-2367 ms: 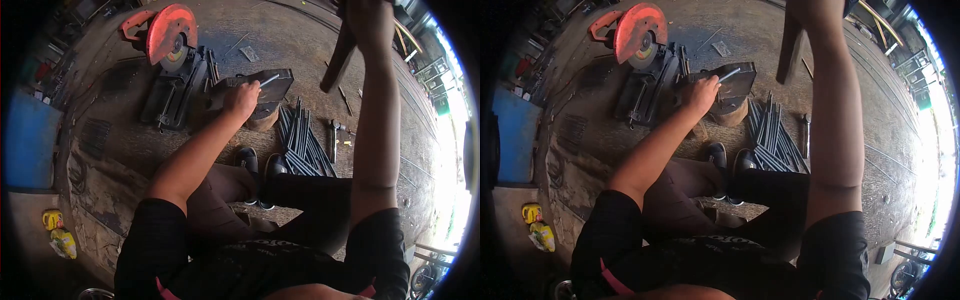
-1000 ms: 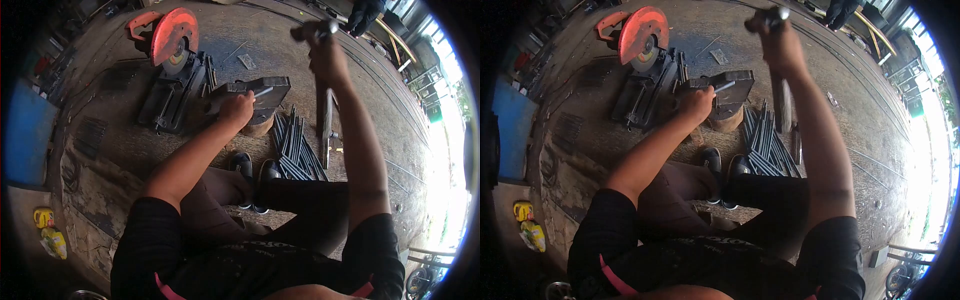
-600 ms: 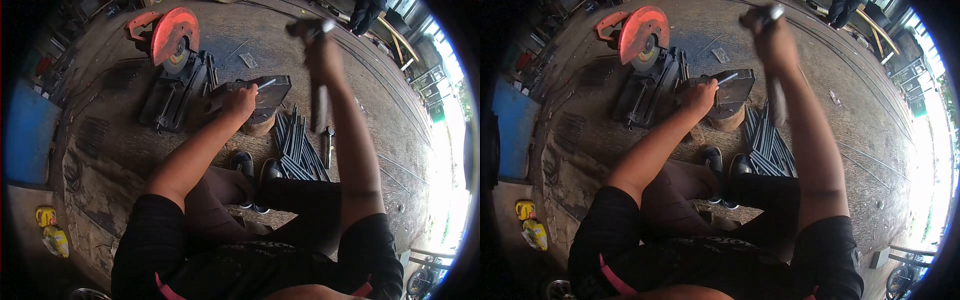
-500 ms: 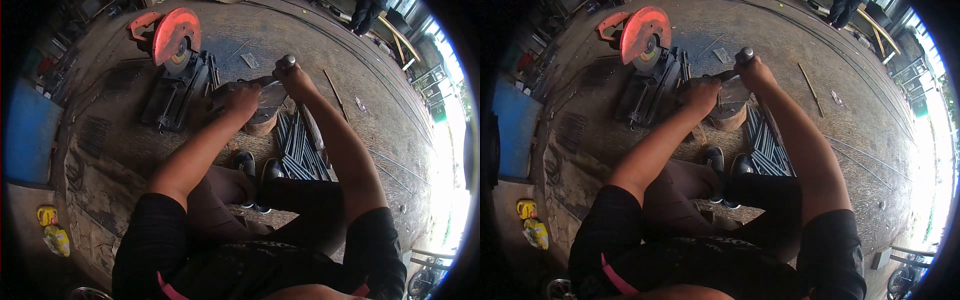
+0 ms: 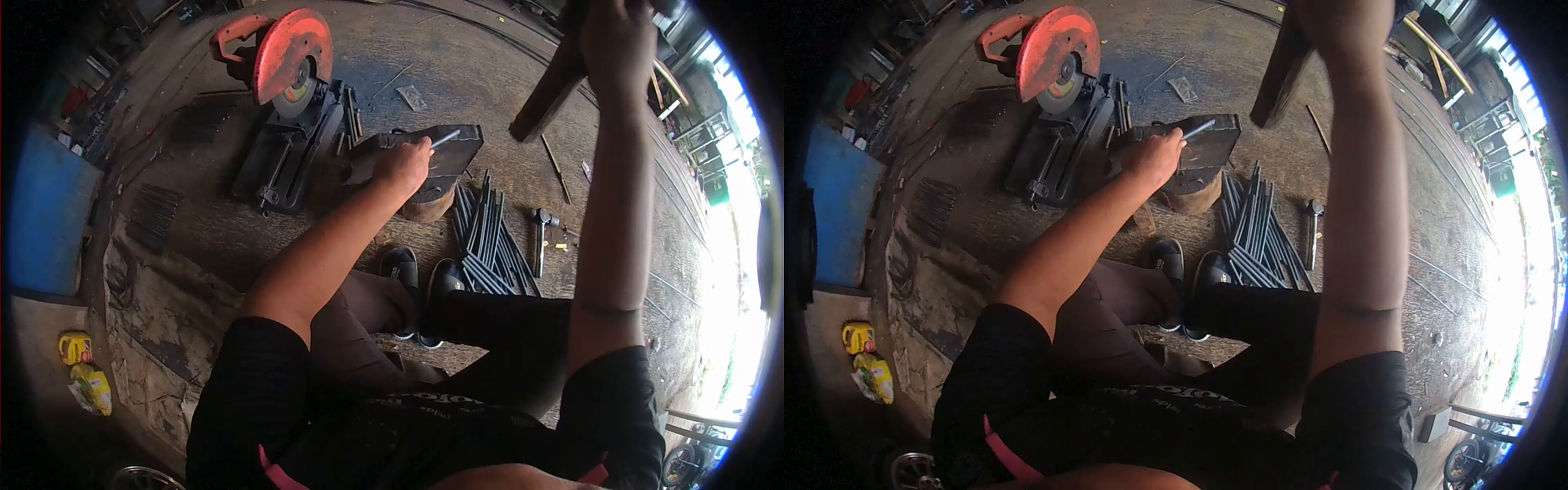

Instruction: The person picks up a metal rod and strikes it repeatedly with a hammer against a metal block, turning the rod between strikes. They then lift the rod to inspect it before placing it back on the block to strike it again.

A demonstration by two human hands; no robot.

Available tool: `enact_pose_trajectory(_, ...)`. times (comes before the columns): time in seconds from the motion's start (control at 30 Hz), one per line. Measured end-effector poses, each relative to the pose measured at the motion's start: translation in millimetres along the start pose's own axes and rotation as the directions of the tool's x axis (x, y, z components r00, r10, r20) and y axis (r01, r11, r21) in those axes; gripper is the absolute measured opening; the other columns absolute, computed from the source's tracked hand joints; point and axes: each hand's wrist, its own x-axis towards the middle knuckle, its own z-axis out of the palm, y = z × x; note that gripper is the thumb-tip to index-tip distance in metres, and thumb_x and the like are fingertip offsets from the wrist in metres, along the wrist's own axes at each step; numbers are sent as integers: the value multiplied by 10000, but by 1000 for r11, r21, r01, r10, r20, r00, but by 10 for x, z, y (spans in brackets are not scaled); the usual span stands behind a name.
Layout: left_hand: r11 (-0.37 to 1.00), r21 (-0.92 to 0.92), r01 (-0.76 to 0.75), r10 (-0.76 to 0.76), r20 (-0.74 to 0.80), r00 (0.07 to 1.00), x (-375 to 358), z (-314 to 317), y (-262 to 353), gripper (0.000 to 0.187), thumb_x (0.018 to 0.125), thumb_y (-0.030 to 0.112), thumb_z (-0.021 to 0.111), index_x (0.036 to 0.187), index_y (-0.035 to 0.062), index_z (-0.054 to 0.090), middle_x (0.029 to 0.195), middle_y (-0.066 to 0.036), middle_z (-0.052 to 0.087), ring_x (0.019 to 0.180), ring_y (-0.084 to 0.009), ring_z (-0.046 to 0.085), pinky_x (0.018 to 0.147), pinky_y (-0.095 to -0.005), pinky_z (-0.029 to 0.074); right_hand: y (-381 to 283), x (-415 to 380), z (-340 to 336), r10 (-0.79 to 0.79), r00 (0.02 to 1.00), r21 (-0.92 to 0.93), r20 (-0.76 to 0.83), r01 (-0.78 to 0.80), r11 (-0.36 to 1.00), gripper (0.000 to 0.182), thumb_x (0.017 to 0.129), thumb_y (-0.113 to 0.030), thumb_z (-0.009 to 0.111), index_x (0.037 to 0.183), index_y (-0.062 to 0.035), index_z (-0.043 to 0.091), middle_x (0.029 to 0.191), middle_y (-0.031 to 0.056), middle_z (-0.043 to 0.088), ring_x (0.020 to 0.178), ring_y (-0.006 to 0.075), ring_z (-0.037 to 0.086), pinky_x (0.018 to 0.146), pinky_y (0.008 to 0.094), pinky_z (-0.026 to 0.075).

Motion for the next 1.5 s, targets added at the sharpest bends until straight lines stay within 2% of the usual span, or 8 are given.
enact_pose_trajectory(0.33,1000,-14,-19,19,-28,999,-74,264,-65,234,964,303,448,997,84,523,726,-186,650,697,-391,655,592,-525,501,905,-1549,925,532,294,-215,794,-682,699,449,887,-411,575,1176,-68,579,821,173,673,682,285,680,619,396,528)
enact_pose_trajectory(0.57,999,-45,-11,10,-29,1000,-1,151,-33,218,967,309,455,976,97,505,705,-189,644,675,-403,646,536,-517,494,476,-201,79,-412,876,-610,250,473,635,193,899,-199,551,925,-17,610,659,115,649,617,250,660,558,374,508)
enact_pose_trajectory(0.63,999,-35,-17,16,-41,999,22,168,-43,222,969,312,452,980,96,505,704,-193,643,676,-402,647,540,-519,495,-199,-64,-29,265,958,603,-106,-150,783,324,963,-352,502,800,-72,506,589,39,498,448,151,485,406,297,395)
enact_pose_trajectory(1.1,997,-56,-57,55,-33,998,82,241,-95,261,976,324,425,1015,77,500,739,-220,642,701,-421,642,605,-543,489,827,-1408,788,519,426,-122,741,-675,728,478,858,-440,597,1044,-3,645,945,257,667,923,384,658,782,444,507)
enact_pose_trajectory(1.23,996,-90,20,-17,36,999,41,159,-30,259,978,317,420,989,74,508,753,-219,645,729,-427,640,619,-544,491,515,-684,340,353,862,245,364,-454,857,294,895,-291,603,954,-3,613,716,162,660,556,222,647,490,346,491)
enact_pose_trajectory(1.3,996,-91,17,-13,46,999,22,142,-27,257,978,312,419,980,72,509,757,-219,645,735,-430,639,626,-546,490,575,-145,51,-449,880,-527,158,459,715,158,901,-217,569,1007,-102,592,682,96,626,566,260,622,511,383,517)
enact_pose_trajectory(1.4,995,-91,49,-43,59,997,29,77,16,247,977,304,425,974,72,509,753,-220,643,738,-436,635,638,-549,489,-20,59,-132,335,941,629,-45,-234,742,326,958,-356,519,790,-78,496,559,17,468,423,141,461,396,297,382)
enact_pose_trajectory(1.5,994,-101,37,-31,53,998,27,63,16,244,976,300,427,975,70,510,759,-225,645,745,-441,634,649,-545,493,641,-143,214,-146,986,-431,77,165,887,201,880,-255,585,912,-61,625,640,109,636,621,262,660,508,404,516)
